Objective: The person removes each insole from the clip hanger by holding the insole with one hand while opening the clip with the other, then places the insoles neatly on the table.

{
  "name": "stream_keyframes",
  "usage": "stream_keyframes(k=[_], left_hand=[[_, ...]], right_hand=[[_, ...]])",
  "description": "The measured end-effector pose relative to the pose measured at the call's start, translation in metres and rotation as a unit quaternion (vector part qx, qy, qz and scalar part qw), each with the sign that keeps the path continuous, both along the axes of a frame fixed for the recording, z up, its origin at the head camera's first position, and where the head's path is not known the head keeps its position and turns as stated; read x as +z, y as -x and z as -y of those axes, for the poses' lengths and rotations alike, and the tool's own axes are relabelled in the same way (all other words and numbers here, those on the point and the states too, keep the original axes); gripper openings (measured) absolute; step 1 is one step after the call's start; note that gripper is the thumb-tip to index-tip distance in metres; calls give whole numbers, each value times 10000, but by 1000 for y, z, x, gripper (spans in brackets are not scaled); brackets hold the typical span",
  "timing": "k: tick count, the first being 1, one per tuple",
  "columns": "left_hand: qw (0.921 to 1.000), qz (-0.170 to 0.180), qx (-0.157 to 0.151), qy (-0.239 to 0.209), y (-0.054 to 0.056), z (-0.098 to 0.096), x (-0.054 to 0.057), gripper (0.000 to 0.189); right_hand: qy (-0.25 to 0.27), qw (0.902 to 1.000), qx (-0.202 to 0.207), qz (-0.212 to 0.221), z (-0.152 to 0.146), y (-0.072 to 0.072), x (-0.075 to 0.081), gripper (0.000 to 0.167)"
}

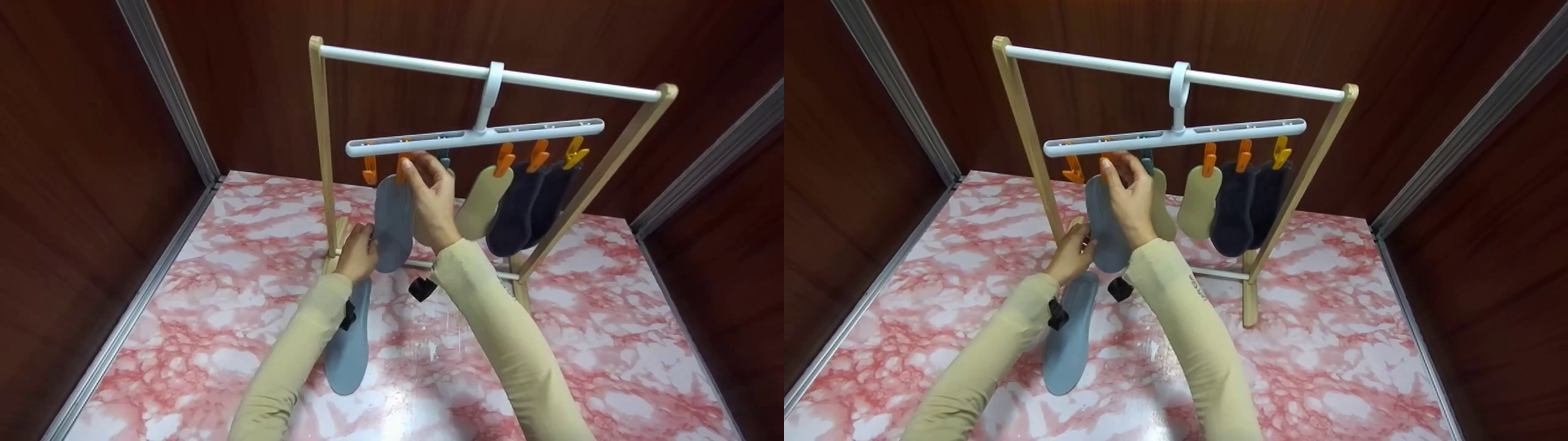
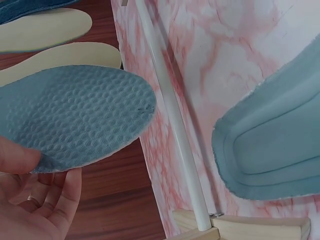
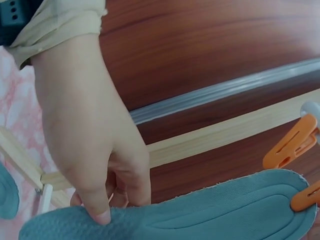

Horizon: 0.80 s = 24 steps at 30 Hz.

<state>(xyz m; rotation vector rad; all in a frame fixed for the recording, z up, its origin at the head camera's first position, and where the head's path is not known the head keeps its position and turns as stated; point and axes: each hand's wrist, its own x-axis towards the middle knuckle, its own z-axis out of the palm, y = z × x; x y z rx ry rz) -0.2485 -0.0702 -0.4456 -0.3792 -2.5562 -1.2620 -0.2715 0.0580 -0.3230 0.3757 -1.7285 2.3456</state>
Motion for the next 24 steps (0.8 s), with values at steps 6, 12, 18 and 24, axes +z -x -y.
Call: stream_keyframes(k=[6, 12, 18, 24], left_hand=[[10000, -46, 2, -47, -2, -3, -2, 14], [9998, 53, -68, -176, -3, -4, -4, 15], [9998, 68, -70, -198, -5, -4, -6, 20], [9997, -144, -62, -173, -6, -6, -5, 9]], right_hand=[[-239, 9995, -158, -102, -2, 4, 2, 27], [-457, 9985, -299, -44, -3, 6, 2, 27], [-467, 9983, -334, -47, -4, 7, 1, 25], [-202, 9993, -298, -83, -3, 7, 1, 20]])
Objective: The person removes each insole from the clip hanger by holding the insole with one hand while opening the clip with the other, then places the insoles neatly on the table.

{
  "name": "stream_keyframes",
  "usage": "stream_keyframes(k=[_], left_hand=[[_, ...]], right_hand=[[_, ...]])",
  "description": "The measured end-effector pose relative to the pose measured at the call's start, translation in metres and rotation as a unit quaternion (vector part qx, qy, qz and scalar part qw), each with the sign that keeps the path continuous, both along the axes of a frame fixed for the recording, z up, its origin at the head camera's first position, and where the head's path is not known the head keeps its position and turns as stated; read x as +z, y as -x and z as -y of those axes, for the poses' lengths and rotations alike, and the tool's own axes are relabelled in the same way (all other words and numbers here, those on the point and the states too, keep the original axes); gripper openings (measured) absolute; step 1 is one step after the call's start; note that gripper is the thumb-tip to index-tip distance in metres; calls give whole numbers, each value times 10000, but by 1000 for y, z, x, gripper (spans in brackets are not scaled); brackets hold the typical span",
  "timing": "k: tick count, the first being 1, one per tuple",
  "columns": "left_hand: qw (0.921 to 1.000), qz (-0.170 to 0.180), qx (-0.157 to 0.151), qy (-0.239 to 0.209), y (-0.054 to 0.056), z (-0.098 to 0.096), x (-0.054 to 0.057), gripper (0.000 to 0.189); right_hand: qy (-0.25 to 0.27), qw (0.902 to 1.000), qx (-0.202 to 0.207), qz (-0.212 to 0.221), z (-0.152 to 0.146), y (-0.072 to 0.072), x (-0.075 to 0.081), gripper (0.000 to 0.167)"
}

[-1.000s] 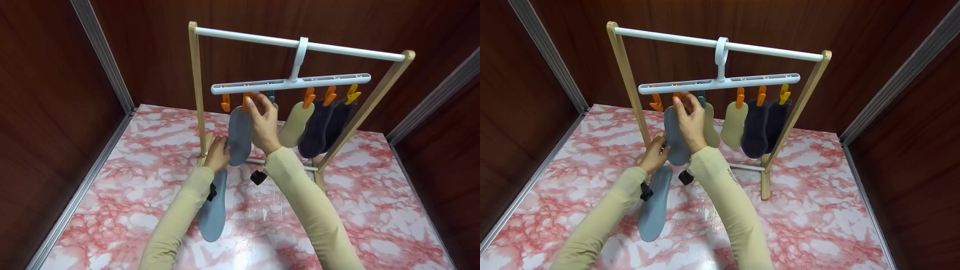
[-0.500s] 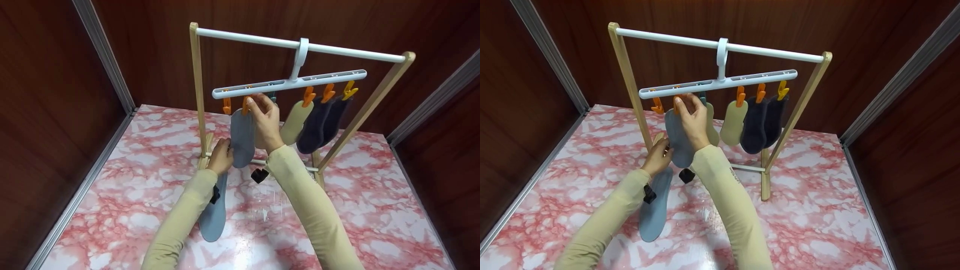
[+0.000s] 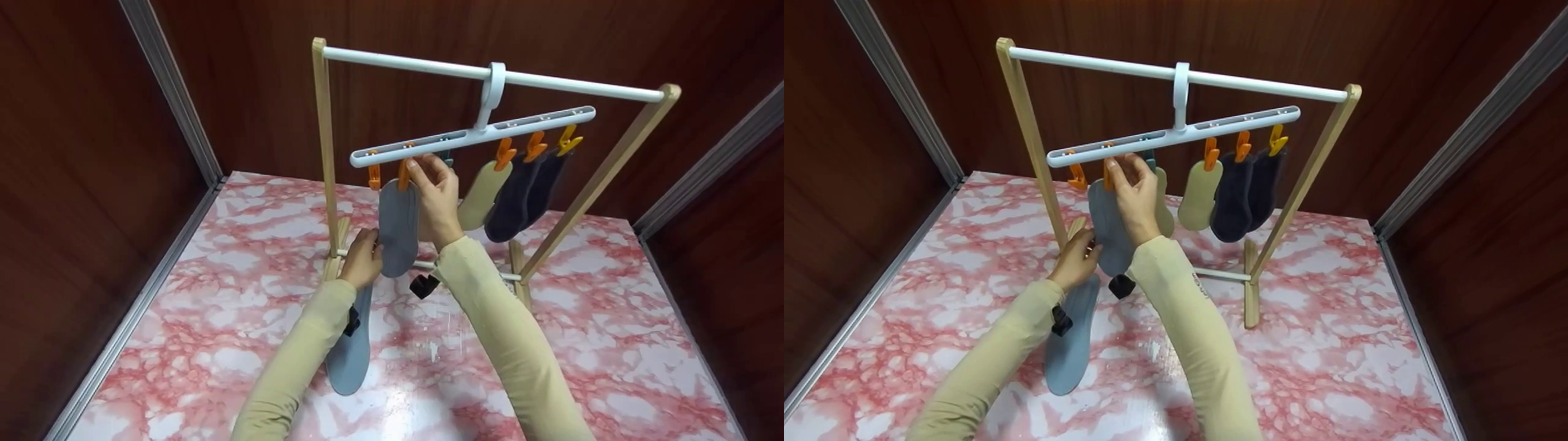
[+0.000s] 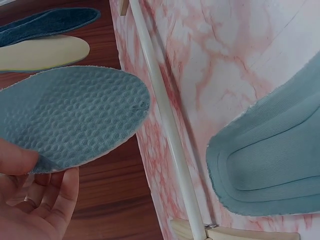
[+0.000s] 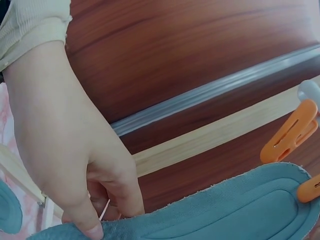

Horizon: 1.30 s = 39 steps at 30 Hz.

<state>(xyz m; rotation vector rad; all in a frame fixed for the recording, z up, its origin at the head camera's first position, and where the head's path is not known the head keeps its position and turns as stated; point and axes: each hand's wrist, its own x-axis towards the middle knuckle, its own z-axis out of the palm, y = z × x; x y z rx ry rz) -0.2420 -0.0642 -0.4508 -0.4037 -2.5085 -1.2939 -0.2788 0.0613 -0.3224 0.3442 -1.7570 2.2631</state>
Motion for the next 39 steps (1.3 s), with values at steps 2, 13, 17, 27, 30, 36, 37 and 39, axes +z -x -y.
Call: stream_keyframes(k=[2, 13, 17, 27, 30, 36, 37, 39], left_hand=[[10000, -48, -5, 15, -1, 0, 0, 7], [9999, -118, -48, 86, -5, 5, -9, 5], [9999, -91, -55, 95, -6, 8, -11, 5], [9999, -66, 99, 36, -14, 13, -20, 4], [9999, -19, 144, -63, -17, 16, -24, 5], [9995, 164, 247, -44, -23, 23, -27, 5], [9994, 192, 275, -56, -24, 25, -27, 5], [9993, 202, 326, -55, -26, 28, -29, 4]], right_hand=[[23, 10000, -37, 13, 0, 0, 0, 18], [87, 9999, -143, -15, 3, 1, -1, 10], [193, 9997, -166, 30, 5, 3, 0, 8], [243, 9997, -65, 56, 3, 5, -1, 14], [304, 9995, 30, 4, 2, 5, -1, 16], [284, 9995, 152, -40, 3, 3, -1, 20], [176, 9997, 125, -58, 3, 3, -1, 22], [-62, 9999, 91, -94, 2, 3, 0, 26]])
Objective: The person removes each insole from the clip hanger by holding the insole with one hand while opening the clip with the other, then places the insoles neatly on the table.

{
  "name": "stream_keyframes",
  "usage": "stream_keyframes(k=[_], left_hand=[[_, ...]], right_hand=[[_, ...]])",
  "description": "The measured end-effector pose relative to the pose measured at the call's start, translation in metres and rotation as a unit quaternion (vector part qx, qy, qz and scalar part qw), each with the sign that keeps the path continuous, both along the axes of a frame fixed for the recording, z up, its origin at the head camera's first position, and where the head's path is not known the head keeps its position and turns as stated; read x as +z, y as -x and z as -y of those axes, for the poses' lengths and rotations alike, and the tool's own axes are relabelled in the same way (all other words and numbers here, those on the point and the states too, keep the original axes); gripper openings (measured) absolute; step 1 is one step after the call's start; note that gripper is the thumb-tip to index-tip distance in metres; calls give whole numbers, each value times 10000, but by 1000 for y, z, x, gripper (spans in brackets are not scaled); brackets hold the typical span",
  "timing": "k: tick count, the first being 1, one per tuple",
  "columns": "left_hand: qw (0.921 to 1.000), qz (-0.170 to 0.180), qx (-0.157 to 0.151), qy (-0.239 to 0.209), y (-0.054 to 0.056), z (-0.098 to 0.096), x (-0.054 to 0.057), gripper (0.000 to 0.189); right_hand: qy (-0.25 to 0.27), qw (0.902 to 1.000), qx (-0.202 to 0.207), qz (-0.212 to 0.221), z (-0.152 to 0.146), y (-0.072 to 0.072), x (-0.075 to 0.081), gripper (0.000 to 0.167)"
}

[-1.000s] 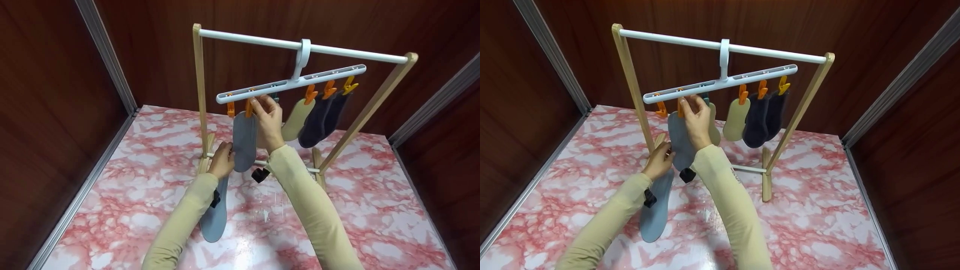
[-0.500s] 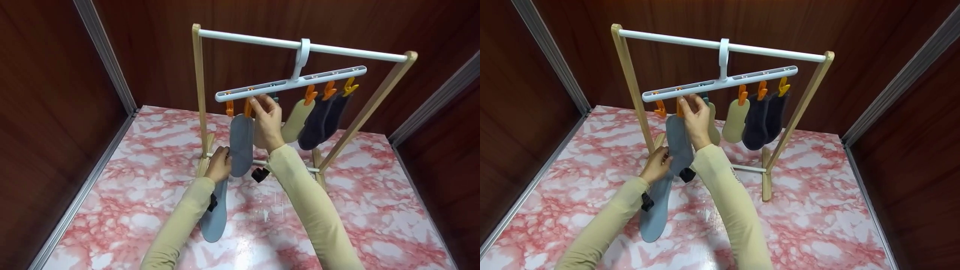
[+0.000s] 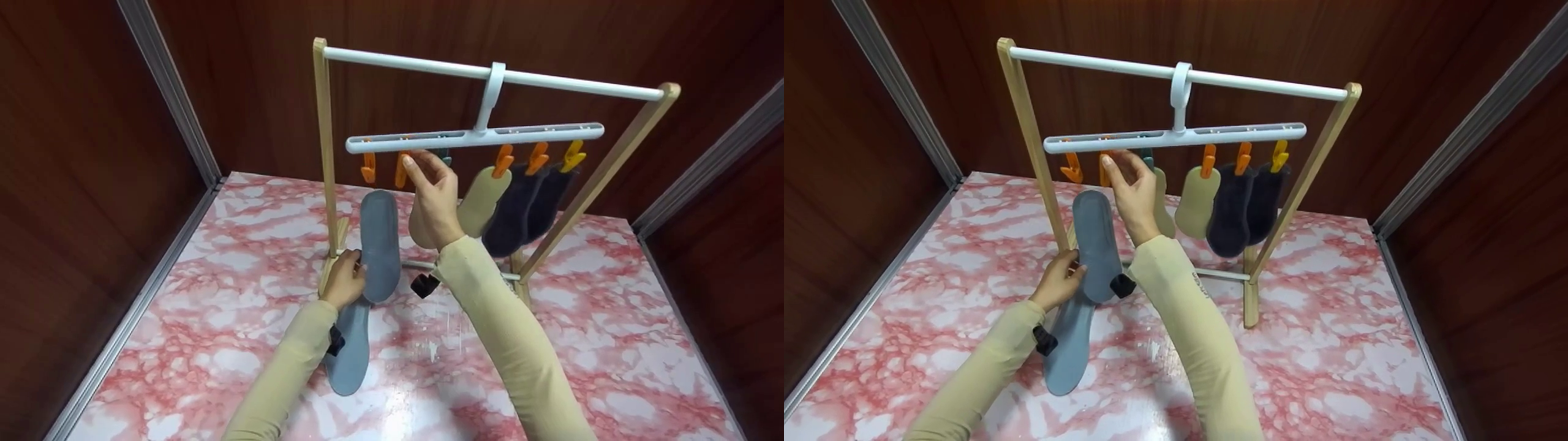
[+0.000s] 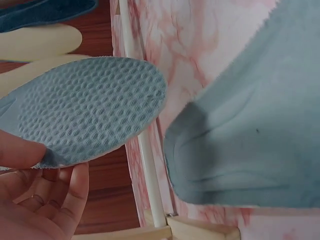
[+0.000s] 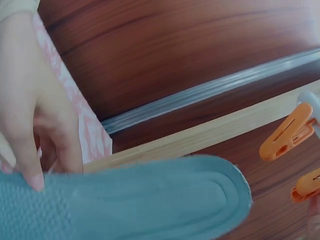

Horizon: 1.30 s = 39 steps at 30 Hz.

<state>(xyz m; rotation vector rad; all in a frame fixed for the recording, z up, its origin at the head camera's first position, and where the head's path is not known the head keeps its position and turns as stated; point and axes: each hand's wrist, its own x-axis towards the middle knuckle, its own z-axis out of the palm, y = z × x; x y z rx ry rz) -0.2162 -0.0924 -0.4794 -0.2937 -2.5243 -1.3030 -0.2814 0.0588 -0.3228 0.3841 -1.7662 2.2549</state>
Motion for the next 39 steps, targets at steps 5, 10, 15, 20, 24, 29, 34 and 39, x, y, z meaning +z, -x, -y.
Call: stream_keyframes(k=[5, 10, 15, 20, 24, 29, 34, 39], left_hand=[[9998, 110, 93, -116, -5, 11, -4, 4], [9996, 104, 160, -183, -8, 22, -7, 4], [9996, 158, 150, -176, -11, 29, -6, 3], [9993, 288, 138, -211, -15, 35, -5, 14], [9987, 393, 70, -305, -17, 39, -6, 18], [9989, 370, -6, -285, -20, 43, -9, 15], [9989, 344, -38, -315, -23, 46, -10, 11], [9987, 363, -28, -356, -25, 49, -10, 10]], right_hand=[[-356, 9993, -82, 20, 0, 0, 0, 33], [-323, 9995, 50, -31, 1, 0, 0, 36], [-314, 9994, 80, -142, 3, 0, 1, 39], [-133, 9994, 132, -286, 6, 1, 3, 40], [-121, 9993, 111, -343, 8, 1, 4, 38], [-138, 9994, 71, -296, 9, -1, 5, 37], [-138, 9996, 113, -209, 11, -3, 6, 38], [-229, 9995, 158, -135, 12, -5, 7, 40]])
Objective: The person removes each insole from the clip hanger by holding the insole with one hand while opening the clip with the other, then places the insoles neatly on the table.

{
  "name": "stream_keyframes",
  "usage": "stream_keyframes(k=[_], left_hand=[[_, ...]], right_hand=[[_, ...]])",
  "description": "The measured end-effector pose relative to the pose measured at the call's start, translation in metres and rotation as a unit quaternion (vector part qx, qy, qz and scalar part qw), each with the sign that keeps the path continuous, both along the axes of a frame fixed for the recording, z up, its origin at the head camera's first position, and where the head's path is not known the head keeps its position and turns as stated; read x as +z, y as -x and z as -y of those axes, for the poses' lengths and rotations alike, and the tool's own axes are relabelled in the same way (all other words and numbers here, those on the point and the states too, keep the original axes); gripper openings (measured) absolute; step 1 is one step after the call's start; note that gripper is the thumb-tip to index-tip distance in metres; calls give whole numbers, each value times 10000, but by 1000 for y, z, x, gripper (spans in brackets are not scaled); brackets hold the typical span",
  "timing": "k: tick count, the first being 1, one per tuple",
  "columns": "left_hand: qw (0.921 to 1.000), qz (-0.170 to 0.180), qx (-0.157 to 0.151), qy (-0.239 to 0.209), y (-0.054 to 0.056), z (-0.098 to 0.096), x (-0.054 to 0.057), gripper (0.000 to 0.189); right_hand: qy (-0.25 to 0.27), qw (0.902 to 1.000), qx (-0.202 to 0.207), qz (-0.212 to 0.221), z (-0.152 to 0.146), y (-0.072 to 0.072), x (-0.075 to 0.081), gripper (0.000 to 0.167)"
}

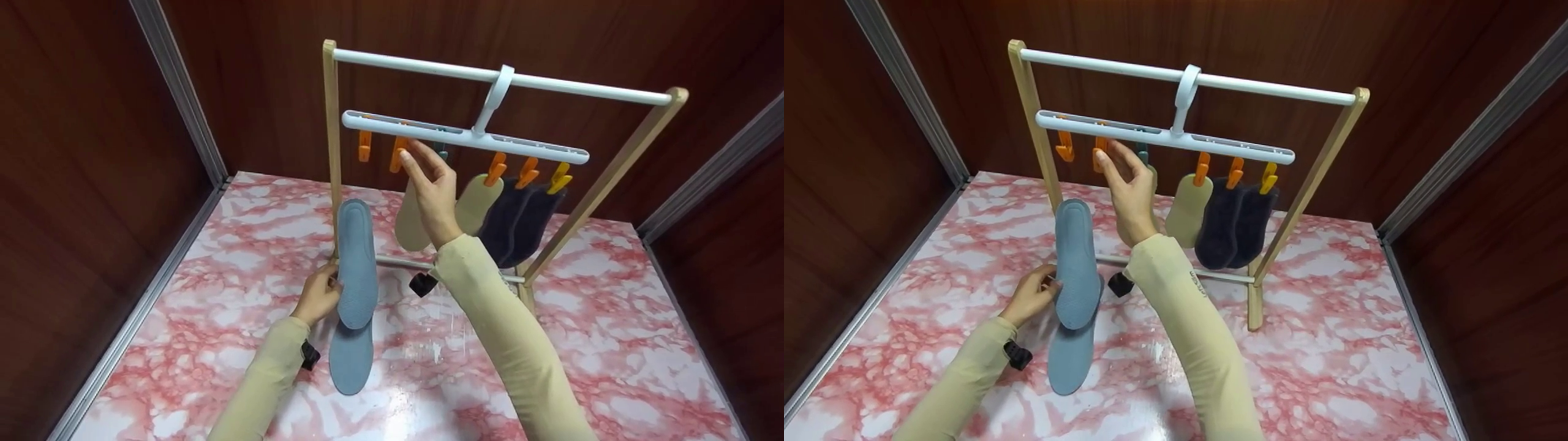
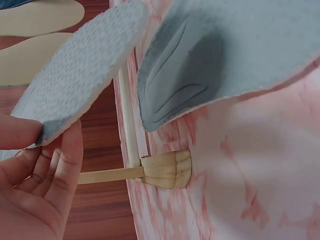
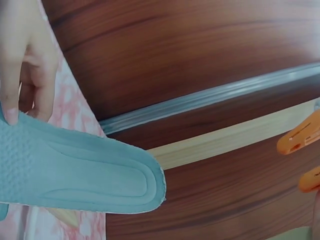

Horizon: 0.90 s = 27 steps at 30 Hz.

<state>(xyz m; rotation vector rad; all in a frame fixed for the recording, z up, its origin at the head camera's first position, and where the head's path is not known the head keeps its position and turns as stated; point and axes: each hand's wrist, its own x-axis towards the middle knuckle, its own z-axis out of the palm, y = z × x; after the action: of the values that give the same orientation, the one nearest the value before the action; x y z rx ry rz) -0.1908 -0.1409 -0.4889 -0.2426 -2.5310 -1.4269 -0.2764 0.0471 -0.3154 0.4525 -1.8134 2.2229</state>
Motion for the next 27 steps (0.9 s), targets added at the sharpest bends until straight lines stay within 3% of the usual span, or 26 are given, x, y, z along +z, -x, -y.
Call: stream_keyframes(k=[6, 10, 17, 22, 27], left_hand=[[9997, 223, 87, 60, -3, 2, -2, 18], [9989, 459, -25, 78, -6, 5, -2, 21], [9962, 674, -541, -77, -10, 11, 0, 16], [9904, 1064, -874, -96, -12, 17, -2, 22], [9772, 1669, -1277, -297, -16, 21, -8, 26]], right_hand=[[168, 9998, 79, -45, 2, -1, -1, 39], [301, 9995, 61, -80, 2, -1, -2, 39], [399, 9991, 102, -77, 0, 0, -4, 41], [360, 9993, 96, -98, -2, -1, -7, 41], [167, 9998, 43, -115, -5, -3, -10, 40]])
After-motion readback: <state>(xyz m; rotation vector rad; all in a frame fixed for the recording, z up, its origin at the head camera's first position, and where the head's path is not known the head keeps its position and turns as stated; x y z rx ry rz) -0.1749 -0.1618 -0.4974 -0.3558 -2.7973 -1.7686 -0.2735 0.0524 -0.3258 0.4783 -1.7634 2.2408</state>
